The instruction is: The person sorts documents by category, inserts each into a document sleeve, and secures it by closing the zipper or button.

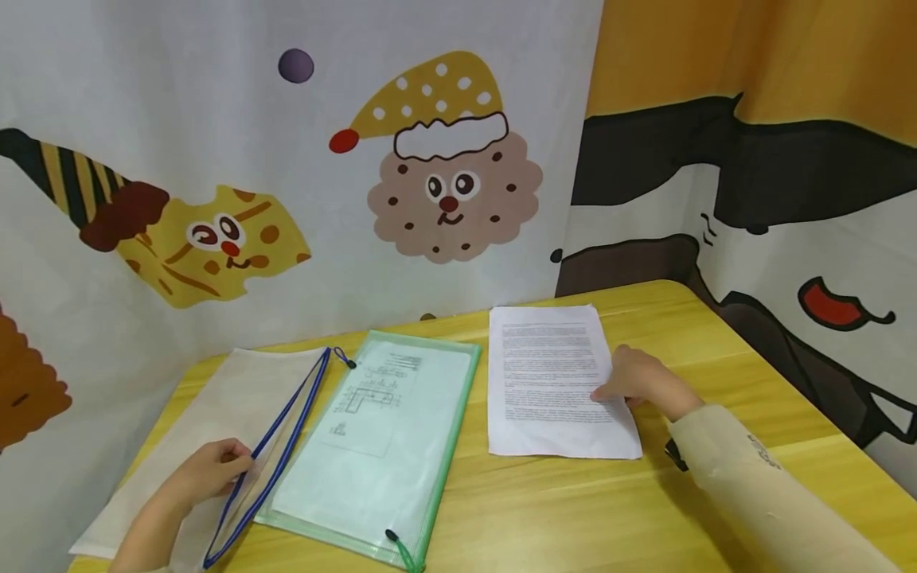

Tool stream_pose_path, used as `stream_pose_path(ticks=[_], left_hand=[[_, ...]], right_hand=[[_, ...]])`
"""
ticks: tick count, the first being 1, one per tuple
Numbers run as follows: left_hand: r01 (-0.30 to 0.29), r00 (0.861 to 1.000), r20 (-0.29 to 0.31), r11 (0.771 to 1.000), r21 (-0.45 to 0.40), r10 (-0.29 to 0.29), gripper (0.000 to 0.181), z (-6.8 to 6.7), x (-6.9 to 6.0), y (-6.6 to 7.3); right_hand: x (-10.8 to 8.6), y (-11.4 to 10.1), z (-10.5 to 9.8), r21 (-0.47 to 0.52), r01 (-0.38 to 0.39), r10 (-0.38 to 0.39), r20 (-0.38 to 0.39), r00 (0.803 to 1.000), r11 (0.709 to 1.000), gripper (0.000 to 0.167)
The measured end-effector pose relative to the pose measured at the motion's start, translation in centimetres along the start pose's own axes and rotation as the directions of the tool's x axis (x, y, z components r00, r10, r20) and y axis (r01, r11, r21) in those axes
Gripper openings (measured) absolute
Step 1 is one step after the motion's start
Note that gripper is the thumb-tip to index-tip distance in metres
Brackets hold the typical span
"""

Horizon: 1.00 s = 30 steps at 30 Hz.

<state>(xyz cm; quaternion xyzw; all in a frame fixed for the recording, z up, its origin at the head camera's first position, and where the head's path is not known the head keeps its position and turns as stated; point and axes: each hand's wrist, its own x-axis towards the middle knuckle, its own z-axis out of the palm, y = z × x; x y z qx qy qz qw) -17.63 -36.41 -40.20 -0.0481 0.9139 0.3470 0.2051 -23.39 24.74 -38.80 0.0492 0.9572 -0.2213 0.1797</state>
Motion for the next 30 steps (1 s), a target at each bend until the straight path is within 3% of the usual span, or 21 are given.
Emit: stream_pose_path(ticks=[8, 13, 18, 23, 30], left_hand=[[0.011, 1.000, -0.017, 0.999, -0.042, -0.012, 0.023, -0.4, 0.1, -0.4], [0.001, 0.999, -0.043, 0.999, -0.045, -0.002, 0.024, -0.1, 0.0, -0.4], [-0.012, 0.998, -0.059, 0.998, -0.068, 0.008, 0.026, 0.4, -0.2, 0.2], [-0.029, 0.998, -0.059, 0.996, -0.083, 0.024, 0.028, 0.6, -0.6, 0.1], [-0.042, 0.998, -0.053, 0.995, -0.092, 0.037, 0.029, 0.3, -0.6, 0.2]], right_hand=[[0.7, 1.4, 0.0, 0.012, 0.049, -0.048, -0.048, 0.998, 0.999, 0.057], [1.1, 2.4, -0.3, 0.089, 0.098, -0.092, -0.067, 0.993, 0.991, 0.060], [1.0, 2.7, -0.6, 0.262, 0.142, -0.121, -0.095, 0.988, 0.955, 0.050], [0.3, 2.2, -0.9, 0.318, 0.182, -0.138, -0.157, 0.978, 0.931, 0.037], [-0.5, 1.7, -1.8, 0.422, 0.226, -0.166, -0.176, 0.970, 0.878, 0.044]])
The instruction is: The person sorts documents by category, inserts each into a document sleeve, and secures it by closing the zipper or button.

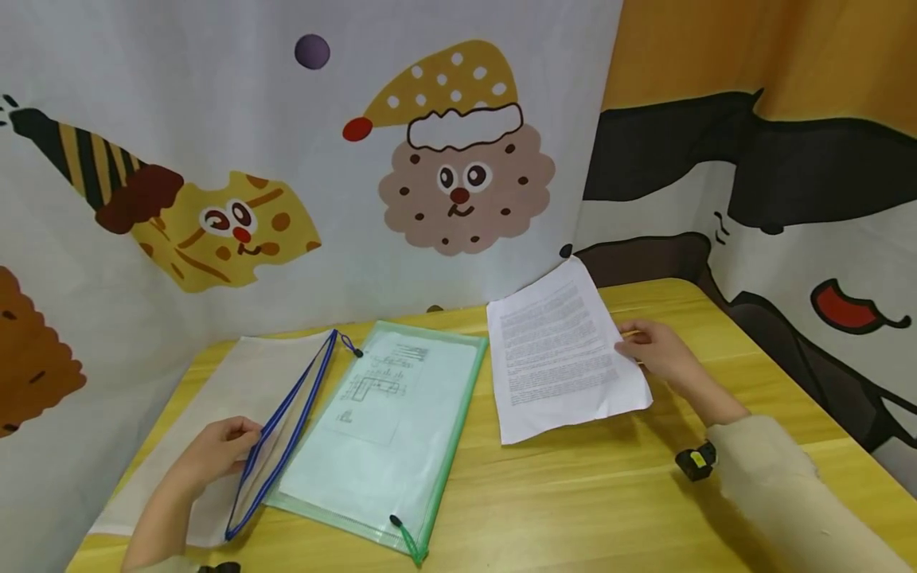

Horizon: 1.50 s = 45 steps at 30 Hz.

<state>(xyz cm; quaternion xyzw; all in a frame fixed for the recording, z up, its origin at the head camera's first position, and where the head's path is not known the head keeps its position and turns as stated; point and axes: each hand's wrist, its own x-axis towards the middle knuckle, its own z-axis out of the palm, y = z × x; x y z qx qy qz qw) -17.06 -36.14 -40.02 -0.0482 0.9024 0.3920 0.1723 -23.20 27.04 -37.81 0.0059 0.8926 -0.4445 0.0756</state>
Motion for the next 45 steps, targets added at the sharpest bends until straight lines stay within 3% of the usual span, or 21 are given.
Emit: stream_pose_path(ticks=[4, 12, 20, 29, 40, 45], left_hand=[[0.002, 1.000, 0.001, 1.000, 0.004, -0.002, 0.028, 0.0, 0.0, 0.7], [-0.048, 0.999, -0.003, 0.999, -0.009, 0.048, 0.032, 0.0, -0.4, 1.6], [-0.048, 0.999, 0.003, 0.998, -0.047, 0.048, 0.031, 0.5, -0.4, 2.1], [-0.082, 0.997, -0.002, 0.994, -0.075, 0.082, 0.029, 1.7, -0.2, 3.0], [-0.056, 0.998, -0.029, 0.993, -0.100, 0.053, 0.029, 3.4, 0.2, 3.9], [-0.072, 0.997, -0.018, 0.989, -0.128, 0.070, 0.029, 4.0, 0.1, 4.1]], right_hand=[[-0.3, -0.6, -0.3, 0.064, 0.014, -0.014, 0.005, 1.000, 0.998, 0.045], [-1.1, -2.8, -0.7, 0.090, 0.045, -0.043, -0.028, 0.999, 0.995, 0.046], [-1.7, -5.3, 0.3, 0.153, 0.057, -0.052, -0.036, 0.998, 0.987, 0.044], [-1.5, -6.7, 2.4, 0.248, 0.087, -0.103, 0.053, 0.993, 0.965, 0.040], [-0.8, -8.0, 6.0, 0.373, 0.079, -0.149, 0.162, 0.975, 0.924, 0.037], [-0.4, -8.2, 7.3, 0.403, 0.060, -0.152, 0.200, 0.968, 0.913, 0.037]])
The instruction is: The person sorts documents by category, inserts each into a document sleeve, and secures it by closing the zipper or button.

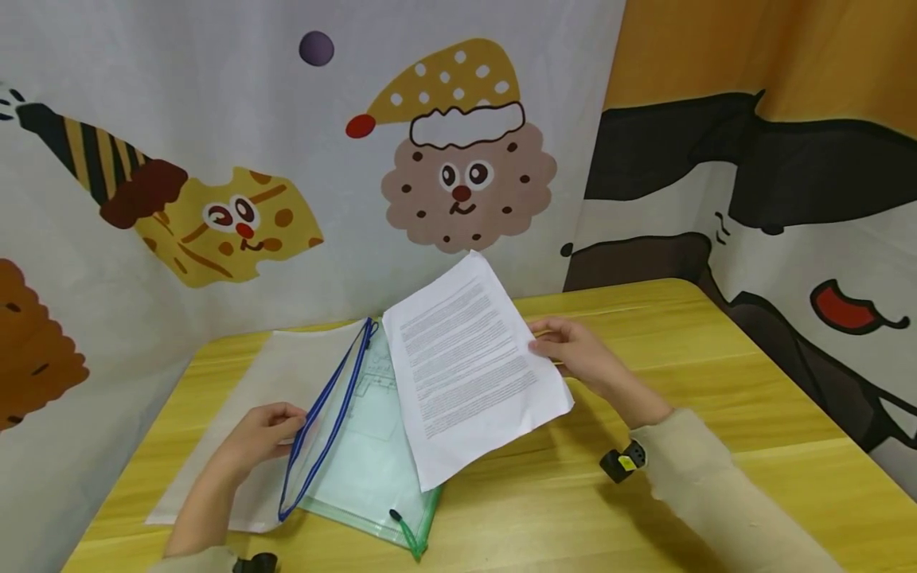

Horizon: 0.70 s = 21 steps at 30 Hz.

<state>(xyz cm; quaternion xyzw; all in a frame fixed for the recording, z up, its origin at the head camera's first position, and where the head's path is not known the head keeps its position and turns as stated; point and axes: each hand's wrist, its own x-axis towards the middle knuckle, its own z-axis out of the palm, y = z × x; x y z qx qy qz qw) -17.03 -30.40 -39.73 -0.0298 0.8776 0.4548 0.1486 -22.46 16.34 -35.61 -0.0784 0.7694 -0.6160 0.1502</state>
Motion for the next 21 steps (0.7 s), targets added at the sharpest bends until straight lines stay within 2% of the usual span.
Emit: stream_pose_path(ticks=[12, 21], left_hand=[[-0.023, 1.000, 0.001, 1.000, -0.021, 0.023, 0.026, 1.2, -0.2, 0.5], [-0.047, 0.999, 0.013, 0.998, -0.044, 0.047, 0.025, 1.8, -0.3, 1.3]], right_hand=[[0.6, 0.8, 1.7, 0.067, -0.036, 0.029, 0.100, 0.995, 0.997, 0.037], [0.9, 1.0, 2.5, 0.086, -0.070, 0.059, 0.124, 0.991, 0.994, 0.039]])
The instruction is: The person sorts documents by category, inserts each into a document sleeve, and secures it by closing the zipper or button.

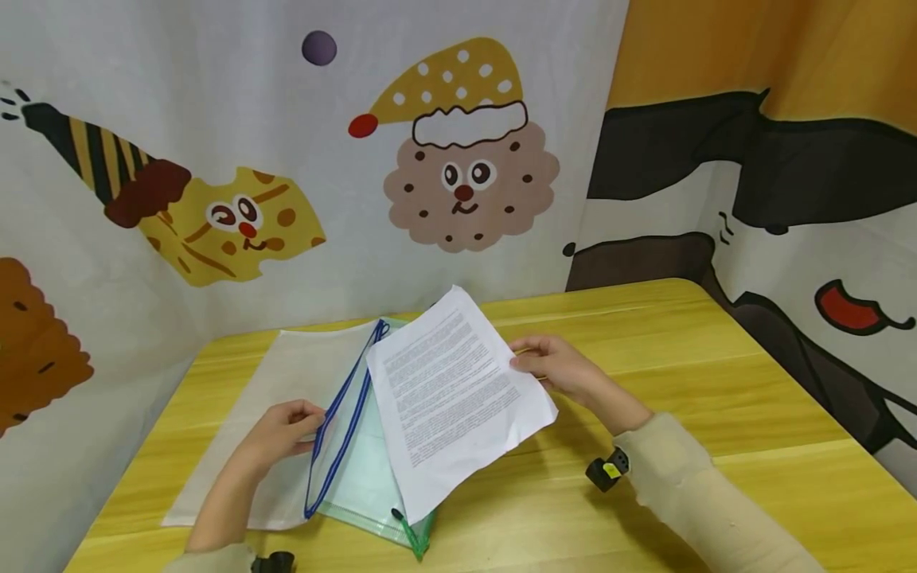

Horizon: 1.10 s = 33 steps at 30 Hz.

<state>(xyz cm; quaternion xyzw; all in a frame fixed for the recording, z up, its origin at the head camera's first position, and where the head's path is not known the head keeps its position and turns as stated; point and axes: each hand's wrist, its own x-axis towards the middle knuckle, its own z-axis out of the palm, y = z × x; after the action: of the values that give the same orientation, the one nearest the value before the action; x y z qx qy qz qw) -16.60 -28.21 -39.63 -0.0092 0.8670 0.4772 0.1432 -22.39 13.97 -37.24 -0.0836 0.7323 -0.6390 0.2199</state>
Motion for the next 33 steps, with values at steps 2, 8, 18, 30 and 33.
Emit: stream_pose_path(ticks=[2, 8, 18, 30, 33], left_hand=[[-0.003, 1.000, 0.001, 1.000, -0.005, 0.003, 0.025, 0.2, 0.1, 0.1], [0.007, 1.000, -0.003, 1.000, -0.010, -0.007, 0.024, 0.7, 0.4, 0.5], [-0.005, 1.000, 0.010, 1.000, -0.028, 0.005, 0.024, 1.3, 0.7, 1.1], [0.014, 0.999, -0.033, 1.000, -0.012, -0.015, 0.022, 2.2, 0.8, 1.6], [0.015, 0.999, -0.029, 1.000, -0.022, -0.016, 0.022, 2.4, 0.9, 1.7]], right_hand=[[0.1, 0.1, 0.2, 0.003, 0.003, -0.003, -0.001, 1.000, 1.000, 0.040], [0.5, 0.2, 0.9, 0.016, 0.016, -0.016, -0.020, 1.000, 1.000, 0.041], [0.7, 0.4, 2.6, 0.086, -0.011, 0.014, -0.037, 0.999, 0.996, 0.041], [1.1, 0.8, 4.8, 0.135, -0.005, 0.012, -0.049, 0.999, 0.991, 0.038], [1.1, 0.8, 5.2, 0.134, 0.004, 0.003, -0.052, 0.999, 0.991, 0.039]])
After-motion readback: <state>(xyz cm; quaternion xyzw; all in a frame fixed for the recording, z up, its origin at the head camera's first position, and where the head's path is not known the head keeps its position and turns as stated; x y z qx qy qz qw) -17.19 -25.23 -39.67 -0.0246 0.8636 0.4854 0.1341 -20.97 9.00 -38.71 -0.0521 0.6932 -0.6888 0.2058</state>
